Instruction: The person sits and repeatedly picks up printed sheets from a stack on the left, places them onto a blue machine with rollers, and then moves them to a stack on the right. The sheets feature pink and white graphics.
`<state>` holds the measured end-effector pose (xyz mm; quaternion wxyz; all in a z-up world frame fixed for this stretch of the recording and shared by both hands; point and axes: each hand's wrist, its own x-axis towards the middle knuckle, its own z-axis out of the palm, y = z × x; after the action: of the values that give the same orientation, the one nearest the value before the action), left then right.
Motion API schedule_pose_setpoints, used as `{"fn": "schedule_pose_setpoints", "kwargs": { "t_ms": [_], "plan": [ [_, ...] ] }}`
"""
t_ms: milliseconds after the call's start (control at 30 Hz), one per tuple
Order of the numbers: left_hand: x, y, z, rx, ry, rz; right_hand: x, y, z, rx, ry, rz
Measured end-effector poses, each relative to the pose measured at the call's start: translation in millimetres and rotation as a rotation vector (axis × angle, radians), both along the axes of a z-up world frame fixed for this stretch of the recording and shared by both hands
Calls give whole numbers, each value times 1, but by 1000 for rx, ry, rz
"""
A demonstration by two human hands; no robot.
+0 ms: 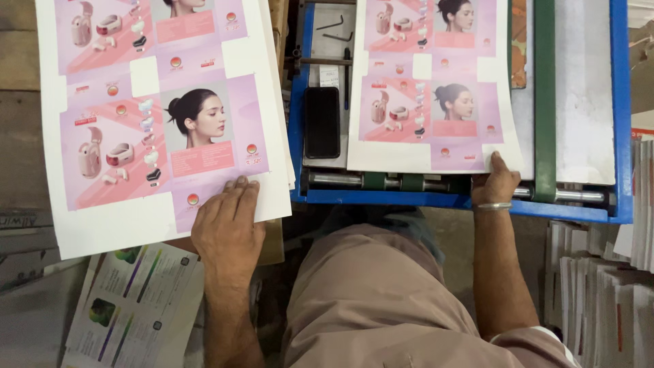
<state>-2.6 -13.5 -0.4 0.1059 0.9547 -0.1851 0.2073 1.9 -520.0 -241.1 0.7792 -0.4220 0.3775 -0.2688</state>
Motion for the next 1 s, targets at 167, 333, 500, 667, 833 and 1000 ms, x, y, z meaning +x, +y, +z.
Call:
{"fn": "schedule_pose_setpoints", "kwargs": {
  "t_ms": [167, 333, 500, 667, 833, 1000],
  "plan": [
    [-1, -1, -5, 4, -11, 15, 3, -7, 2, 47, 34, 187],
    [-4, -5, -10, 2, -39, 32, 1, 2, 23, 55, 48, 226],
    [-3, -5, -14, 11, -84, 25, 33, 0, 20, -31, 12, 286],
    [-3, -6, -8, -8, -57, 10, 57, -15, 14, -19, 46, 323],
    [-5, 5, 5, -23, 32, -69, 56, -8, 25, -36, 36, 374],
    [1, 37, 24, -110, -36, -21, 26, 56, 64, 22, 43, 584]
  ]
}}
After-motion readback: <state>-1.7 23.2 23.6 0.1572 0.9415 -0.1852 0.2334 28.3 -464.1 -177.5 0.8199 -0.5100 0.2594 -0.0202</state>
